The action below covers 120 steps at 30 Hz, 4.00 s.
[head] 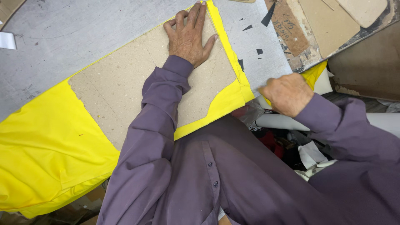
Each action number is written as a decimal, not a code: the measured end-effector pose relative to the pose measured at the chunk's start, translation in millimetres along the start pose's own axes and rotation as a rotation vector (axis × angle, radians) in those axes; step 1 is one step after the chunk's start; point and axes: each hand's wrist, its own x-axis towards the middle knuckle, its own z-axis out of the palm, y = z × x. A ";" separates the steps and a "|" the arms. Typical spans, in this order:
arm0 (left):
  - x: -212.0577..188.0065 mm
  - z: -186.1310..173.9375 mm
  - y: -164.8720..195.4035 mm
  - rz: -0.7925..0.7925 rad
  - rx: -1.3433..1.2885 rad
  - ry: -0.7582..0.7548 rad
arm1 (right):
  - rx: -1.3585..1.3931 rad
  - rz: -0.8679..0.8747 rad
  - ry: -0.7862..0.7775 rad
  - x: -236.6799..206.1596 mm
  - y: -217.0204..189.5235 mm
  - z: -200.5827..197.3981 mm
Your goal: The person lays out a yellow fabric on a table, places a cardboard pattern on top, and uses a utility knife to cut the fabric along the pattern's edges. The person then removes the pattern and folds the cut fabric piece.
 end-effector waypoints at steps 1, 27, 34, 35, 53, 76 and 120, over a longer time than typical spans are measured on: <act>1.0 2.0 1.3 -0.009 -0.021 -0.010 | -0.028 -0.018 0.021 10.7 -1.6 -5.0; -122.7 -40.7 22.6 -0.059 -0.349 -0.094 | 0.522 0.198 0.427 80.0 -22.2 19.6; -298.3 -98.6 13.8 -0.432 -0.302 0.085 | 0.643 0.199 0.449 79.1 -7.4 26.5; -310.3 -102.6 14.2 -0.497 -0.297 0.112 | 0.640 0.198 0.446 77.8 -4.5 26.4; -325.0 -128.1 5.2 -0.716 -0.425 0.125 | 0.491 0.043 0.417 60.8 -69.4 33.0; -253.1 -140.4 -83.7 -0.424 -0.282 0.108 | 0.578 0.271 0.280 66.0 -43.1 36.6; -202.3 -98.6 -89.7 -0.861 -0.210 -0.114 | 0.315 0.385 0.399 218.2 219.5 -60.6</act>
